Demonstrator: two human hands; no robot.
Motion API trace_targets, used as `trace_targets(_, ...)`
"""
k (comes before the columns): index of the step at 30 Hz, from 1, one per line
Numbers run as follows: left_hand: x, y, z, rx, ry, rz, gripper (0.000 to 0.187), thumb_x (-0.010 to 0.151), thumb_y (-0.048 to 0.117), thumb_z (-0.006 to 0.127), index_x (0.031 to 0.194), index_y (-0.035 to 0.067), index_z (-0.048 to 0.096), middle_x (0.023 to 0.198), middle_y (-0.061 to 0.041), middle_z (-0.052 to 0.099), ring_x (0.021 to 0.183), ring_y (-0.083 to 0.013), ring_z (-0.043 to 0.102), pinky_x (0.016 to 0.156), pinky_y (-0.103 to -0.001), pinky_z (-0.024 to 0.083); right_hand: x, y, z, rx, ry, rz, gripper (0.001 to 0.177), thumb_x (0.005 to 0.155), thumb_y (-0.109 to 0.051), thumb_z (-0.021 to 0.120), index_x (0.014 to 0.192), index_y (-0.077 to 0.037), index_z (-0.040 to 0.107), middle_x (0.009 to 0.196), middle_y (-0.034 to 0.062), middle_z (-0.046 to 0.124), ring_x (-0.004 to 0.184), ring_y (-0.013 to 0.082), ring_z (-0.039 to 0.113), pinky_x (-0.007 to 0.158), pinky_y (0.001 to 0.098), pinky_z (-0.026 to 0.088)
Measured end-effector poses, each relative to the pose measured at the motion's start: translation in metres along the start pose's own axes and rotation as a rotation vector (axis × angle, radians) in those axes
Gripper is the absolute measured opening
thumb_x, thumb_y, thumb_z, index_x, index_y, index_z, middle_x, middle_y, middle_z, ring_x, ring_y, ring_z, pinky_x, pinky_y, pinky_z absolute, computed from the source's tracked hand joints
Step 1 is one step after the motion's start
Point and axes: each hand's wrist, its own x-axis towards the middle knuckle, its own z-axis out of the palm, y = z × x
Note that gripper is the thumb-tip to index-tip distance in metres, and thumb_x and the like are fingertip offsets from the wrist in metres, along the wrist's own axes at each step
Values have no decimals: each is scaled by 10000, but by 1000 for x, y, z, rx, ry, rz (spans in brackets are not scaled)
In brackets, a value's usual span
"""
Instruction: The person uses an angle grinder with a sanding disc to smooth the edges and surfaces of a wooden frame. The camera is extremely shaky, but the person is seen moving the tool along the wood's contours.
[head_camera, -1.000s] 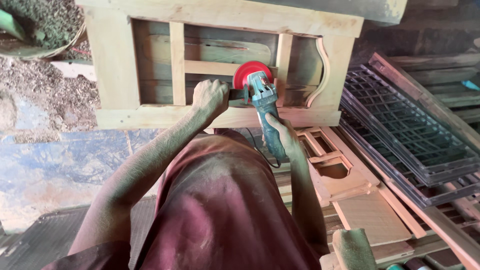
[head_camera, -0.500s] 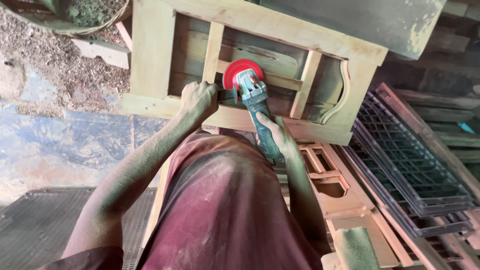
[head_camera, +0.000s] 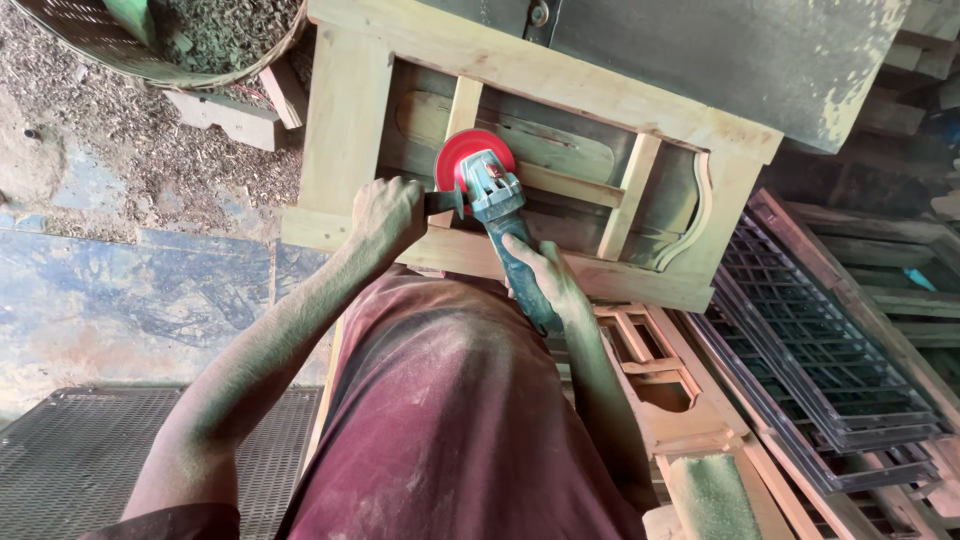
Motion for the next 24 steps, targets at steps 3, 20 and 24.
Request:
trace_targets(3, 12, -10, 2, 0, 130, 53, 143, 828, 172, 641, 755, 59, 687, 768, -190, 686, 709, -381, 691, 618, -496, 551, 4, -10, 6, 53, 19, 22, 551, 851, -570, 718, 794, -24, 667, 618, 89, 656, 491, 181, 649, 455, 309, 515)
trace_targets(20, 98, -27, -33, 30, 22, 95, 140, 851, 182, 682, 799, 61, 728, 847, -189, 702, 808, -376, 711, 669, -487, 556, 45, -62, 0, 56, 26, -30, 591, 879, -599, 666, 944, -12, 651, 650, 117, 656, 511, 202, 666, 495, 331, 559)
trace_targets(24, 92, -27, -32, 52, 46, 117, 154, 851, 173, 684, 768, 48, 721, 791, -188, 696, 766, -365, 711, 642, -475, 554, 43, -62, 4, 68, 12, -36, 592, 889, -593, 667, 960, -6, 650, 652, 113, 647, 509, 195, 660, 492, 323, 551)
